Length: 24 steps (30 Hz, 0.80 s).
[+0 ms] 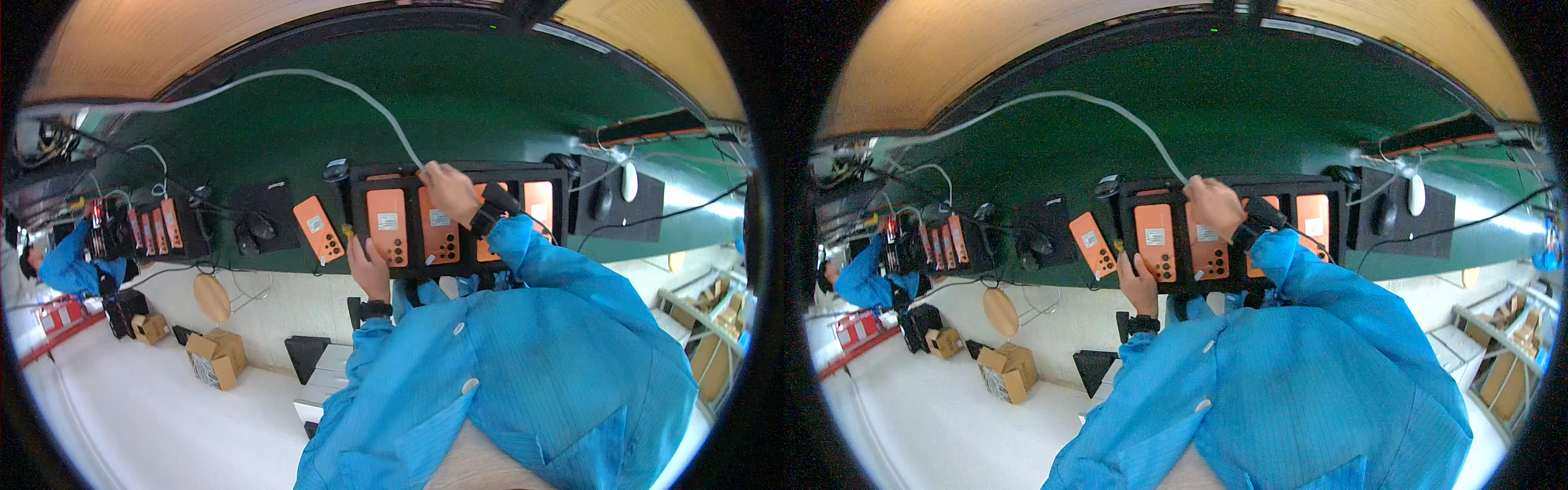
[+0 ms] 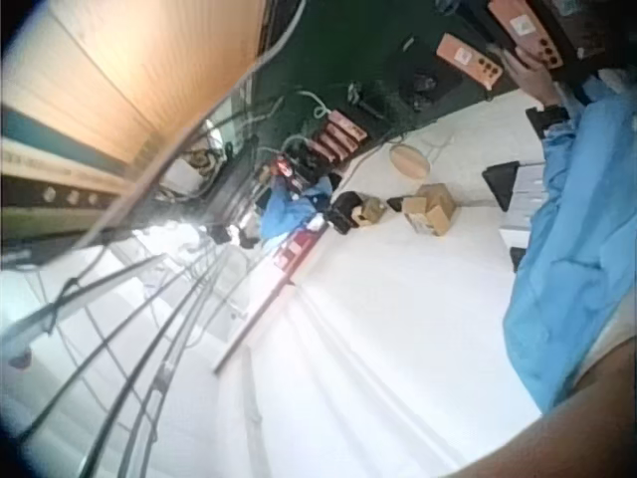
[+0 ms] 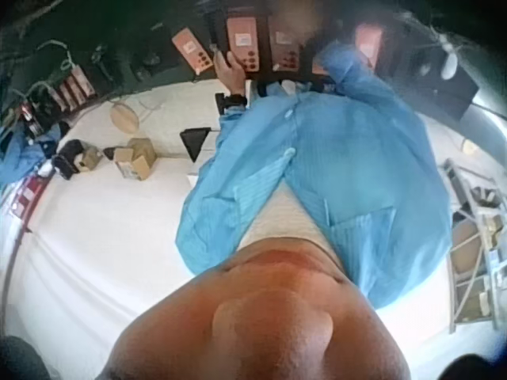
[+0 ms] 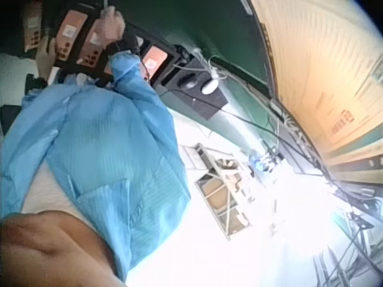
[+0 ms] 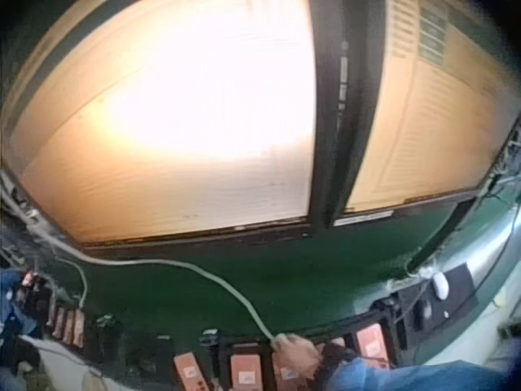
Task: The recorder is scanning barcodes on mobile phones, plugging them into cables on a tray, and monitoring testing software on workstation monitors.
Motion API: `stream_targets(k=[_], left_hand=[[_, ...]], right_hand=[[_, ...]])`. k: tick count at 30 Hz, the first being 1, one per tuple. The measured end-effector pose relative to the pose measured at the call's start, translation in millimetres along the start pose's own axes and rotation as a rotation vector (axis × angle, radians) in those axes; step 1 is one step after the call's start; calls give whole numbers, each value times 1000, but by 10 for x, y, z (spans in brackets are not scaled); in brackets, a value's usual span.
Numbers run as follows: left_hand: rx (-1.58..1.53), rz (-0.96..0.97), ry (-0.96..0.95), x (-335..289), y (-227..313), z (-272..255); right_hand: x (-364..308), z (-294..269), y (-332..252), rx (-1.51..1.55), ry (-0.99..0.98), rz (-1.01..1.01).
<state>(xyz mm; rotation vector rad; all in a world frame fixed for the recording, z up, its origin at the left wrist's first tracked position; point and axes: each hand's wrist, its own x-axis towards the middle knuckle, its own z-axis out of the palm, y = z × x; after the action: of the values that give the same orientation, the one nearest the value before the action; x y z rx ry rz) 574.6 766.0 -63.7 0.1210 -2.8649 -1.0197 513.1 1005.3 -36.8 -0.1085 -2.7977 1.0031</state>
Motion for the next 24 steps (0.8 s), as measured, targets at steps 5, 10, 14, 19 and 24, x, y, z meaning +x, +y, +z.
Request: stream_targets(k=[5, 10, 14, 19, 24], left_hand=[[3, 0, 16, 23, 77, -27], [105, 6, 64, 28, 196, -51], [261, -97, 12, 86, 333, -70], [553, 53, -96, 390, 531, -195], [50, 515, -86, 122, 1218, 241]], right_hand=[[203, -26, -175, -118, -151, 233], [298, -281, -195, -4, -152, 124], [93, -564, -250, 141, -45, -119], [-749, -1377, 492, 316, 216, 307], [-1351, -1589, 1401, -97, 743, 610]])
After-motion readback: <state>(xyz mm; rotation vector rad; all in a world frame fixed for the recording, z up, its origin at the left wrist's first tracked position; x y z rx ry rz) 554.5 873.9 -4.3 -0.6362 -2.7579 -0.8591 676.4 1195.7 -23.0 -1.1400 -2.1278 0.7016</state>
